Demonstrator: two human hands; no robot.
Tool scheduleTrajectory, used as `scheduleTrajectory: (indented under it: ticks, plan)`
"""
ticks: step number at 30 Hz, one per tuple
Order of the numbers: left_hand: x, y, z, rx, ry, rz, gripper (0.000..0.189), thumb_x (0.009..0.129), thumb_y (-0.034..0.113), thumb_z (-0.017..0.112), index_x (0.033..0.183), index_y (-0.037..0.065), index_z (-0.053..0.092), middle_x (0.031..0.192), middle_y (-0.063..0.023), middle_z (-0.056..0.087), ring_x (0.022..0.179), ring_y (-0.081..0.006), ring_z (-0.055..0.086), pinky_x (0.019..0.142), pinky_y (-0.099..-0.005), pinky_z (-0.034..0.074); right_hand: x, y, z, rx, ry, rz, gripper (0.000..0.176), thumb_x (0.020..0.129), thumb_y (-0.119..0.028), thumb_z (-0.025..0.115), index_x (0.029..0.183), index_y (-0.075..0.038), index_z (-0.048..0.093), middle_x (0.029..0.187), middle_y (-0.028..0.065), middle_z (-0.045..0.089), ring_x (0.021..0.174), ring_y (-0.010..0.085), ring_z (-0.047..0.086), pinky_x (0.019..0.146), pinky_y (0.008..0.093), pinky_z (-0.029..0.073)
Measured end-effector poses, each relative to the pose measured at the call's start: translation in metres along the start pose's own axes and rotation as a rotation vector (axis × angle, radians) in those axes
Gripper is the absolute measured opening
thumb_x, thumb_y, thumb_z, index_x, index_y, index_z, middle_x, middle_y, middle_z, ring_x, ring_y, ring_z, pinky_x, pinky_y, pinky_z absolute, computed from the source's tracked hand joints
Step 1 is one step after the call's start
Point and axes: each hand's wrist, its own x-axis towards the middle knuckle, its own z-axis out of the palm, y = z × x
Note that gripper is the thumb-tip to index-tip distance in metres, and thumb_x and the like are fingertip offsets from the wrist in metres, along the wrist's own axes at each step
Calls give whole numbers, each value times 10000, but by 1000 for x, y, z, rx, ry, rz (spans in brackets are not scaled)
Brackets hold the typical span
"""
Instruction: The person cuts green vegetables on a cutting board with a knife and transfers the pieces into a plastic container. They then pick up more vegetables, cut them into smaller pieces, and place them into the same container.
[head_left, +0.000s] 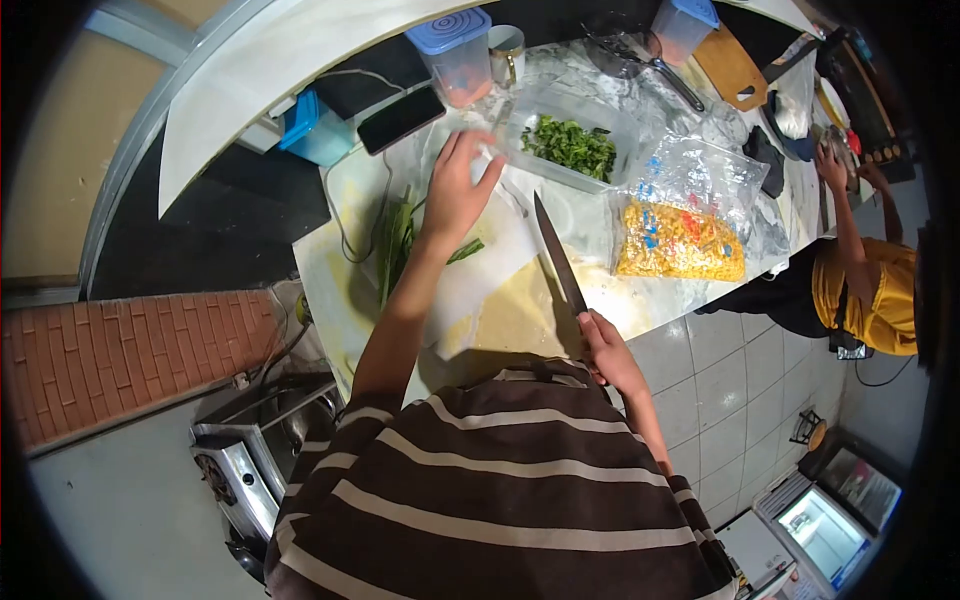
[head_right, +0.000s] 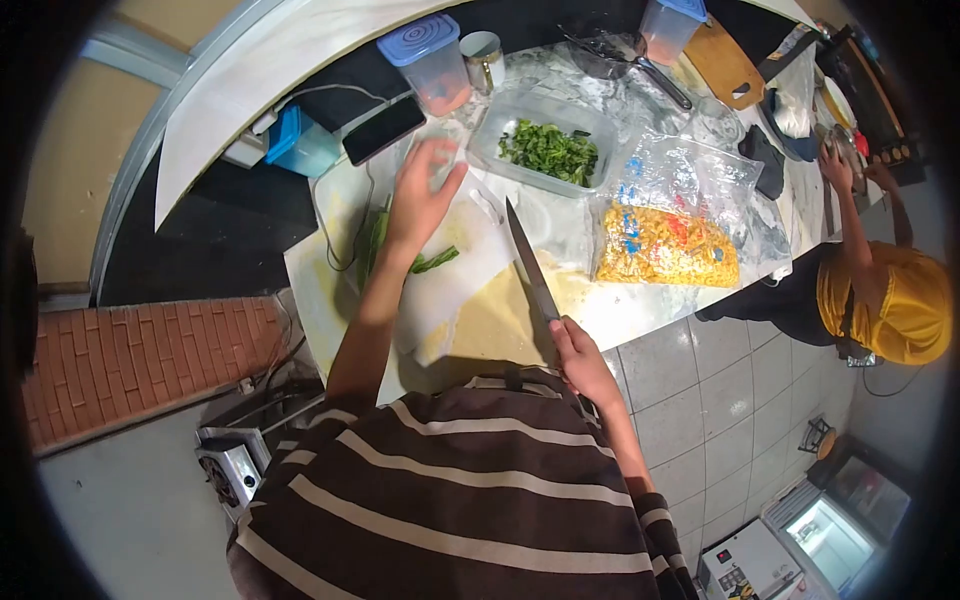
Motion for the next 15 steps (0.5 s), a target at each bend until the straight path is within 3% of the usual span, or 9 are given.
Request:
scheduleTrajectory:
  ticks: [2,6,8,12,15]
  plan:
    - [-42,-24,-7,100,-81,-101,328,838,109,716,1133,64,579,1092,-98,613,918,-260,617,806,-373,497,9,4,6,-31,8,-45,377,1042,-423,427,976,-61,511,548,-24,395,369,79,346,339,263,289]
    - [-106,-36,-25,80,-157,-133,319,821,79,712,1120,67,604,1071,-95,608,939,-278,609,832,-394,493,20,1,18,-154,-24,-59,383,1040,-392,440,1067,-22,531,572,2,456,425,104,401,402,286,332]
    - [-124,-43,-29,305,-294,-38,318,797,49,709,1102,69,621,1056,-107,596,974,-305,592,864,-410,482,23,1,22,-184,-21,-61,388,1040,-382,442,1092,-9,535,583,16,482,455,119,429,436,296,357]
    - [-124,-42,-15,430,-188,10,211,832,28,649,1040,59,628,999,-116,609,988,-332,592,857,-421,482,36,17,29,-294,-6,-161,389,1041,-355,447,1100,19,535,619,70,537,544,160,493,535,339,406]
    - [-115,-37,2,296,-122,-83,176,853,21,621,1026,49,623,988,-116,617,944,-339,607,817,-437,497,37,19,32,-340,14,-176,370,1042,-335,444,1093,20,534,621,124,558,551,209,519,558,363,420]
